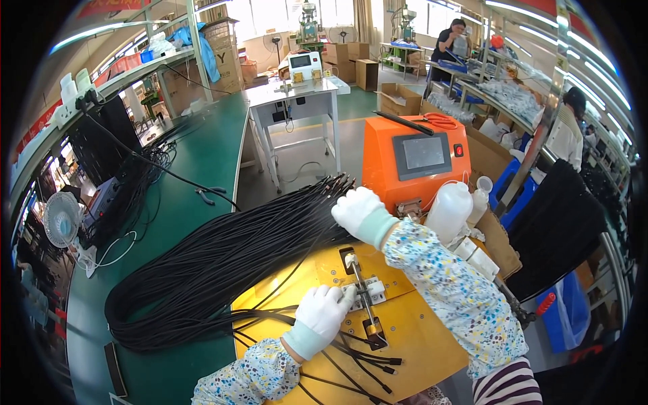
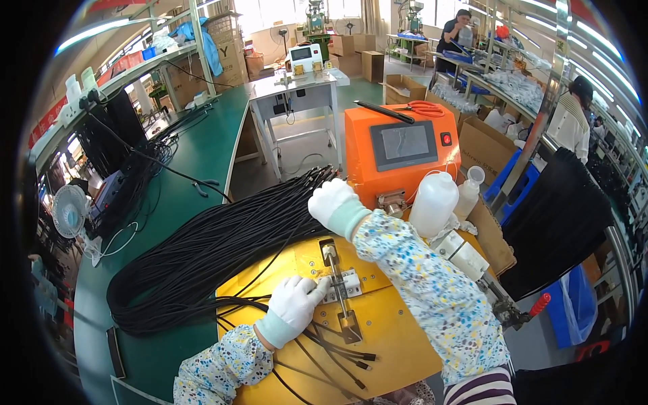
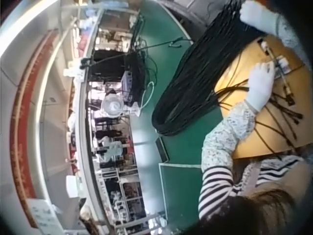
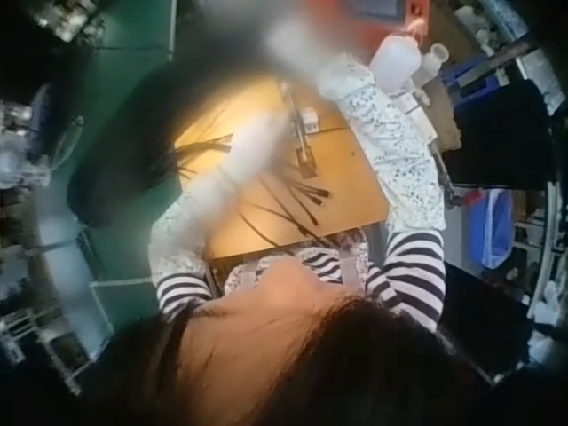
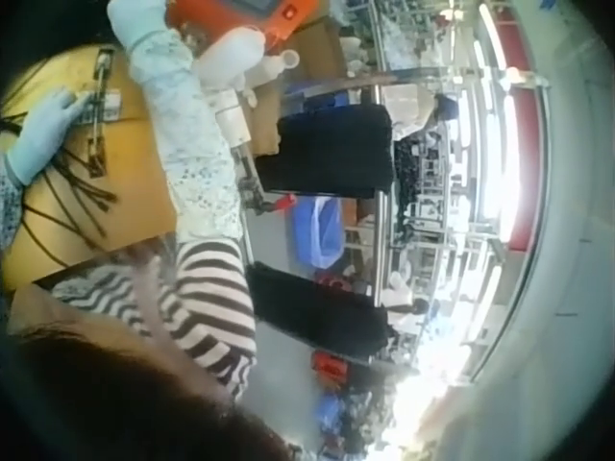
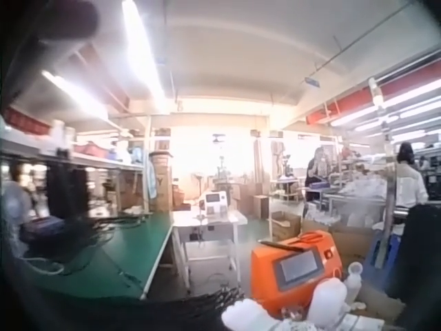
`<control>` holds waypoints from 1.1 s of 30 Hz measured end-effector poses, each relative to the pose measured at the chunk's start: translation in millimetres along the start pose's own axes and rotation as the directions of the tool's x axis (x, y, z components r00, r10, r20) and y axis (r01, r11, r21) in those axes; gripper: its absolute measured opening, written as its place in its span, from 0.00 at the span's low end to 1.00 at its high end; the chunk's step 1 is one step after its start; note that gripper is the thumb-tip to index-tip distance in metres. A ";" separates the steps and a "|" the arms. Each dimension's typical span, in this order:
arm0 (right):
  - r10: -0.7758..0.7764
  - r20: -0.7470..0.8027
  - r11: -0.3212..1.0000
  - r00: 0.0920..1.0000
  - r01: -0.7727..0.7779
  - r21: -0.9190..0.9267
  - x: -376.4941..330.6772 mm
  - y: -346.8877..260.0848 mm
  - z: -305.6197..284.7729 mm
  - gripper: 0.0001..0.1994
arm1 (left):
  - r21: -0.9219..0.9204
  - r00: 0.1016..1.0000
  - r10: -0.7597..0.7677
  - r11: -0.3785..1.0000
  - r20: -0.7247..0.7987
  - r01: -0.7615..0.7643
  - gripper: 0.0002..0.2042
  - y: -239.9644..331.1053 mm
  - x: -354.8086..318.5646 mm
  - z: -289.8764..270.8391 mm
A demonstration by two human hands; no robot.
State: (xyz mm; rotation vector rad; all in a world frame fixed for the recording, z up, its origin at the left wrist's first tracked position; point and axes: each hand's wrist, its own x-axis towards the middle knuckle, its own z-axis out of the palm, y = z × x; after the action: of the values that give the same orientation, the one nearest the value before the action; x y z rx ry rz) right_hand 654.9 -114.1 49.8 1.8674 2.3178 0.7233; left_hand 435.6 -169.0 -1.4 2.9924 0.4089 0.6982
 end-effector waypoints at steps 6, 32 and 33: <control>0.017 -0.444 0.991 0.896 0.045 0.129 -68.7 1.7 -53.0 0.08 | -0.013 1.000 0.003 1.000 -0.014 -0.003 0.19 -3.4 -0.7 0.1; 0.236 -0.122 0.609 0.964 -0.049 0.791 -134.3 -52.7 -15.4 0.04 | -0.040 0.992 0.068 0.997 -0.102 -0.073 0.20 -10.3 15.1 -24.9; 0.233 -0.124 0.609 0.965 -0.045 0.792 -132.5 -53.5 -16.8 0.04 | -0.037 0.993 0.065 0.997 -0.102 -0.069 0.20 -11.7 11.0 -21.3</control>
State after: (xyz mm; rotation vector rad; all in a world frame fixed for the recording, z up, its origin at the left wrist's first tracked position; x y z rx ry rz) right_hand 634.5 -251.7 12.9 2.3964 2.9610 -0.2035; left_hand 432.8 -155.2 21.3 2.9535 0.2951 0.8555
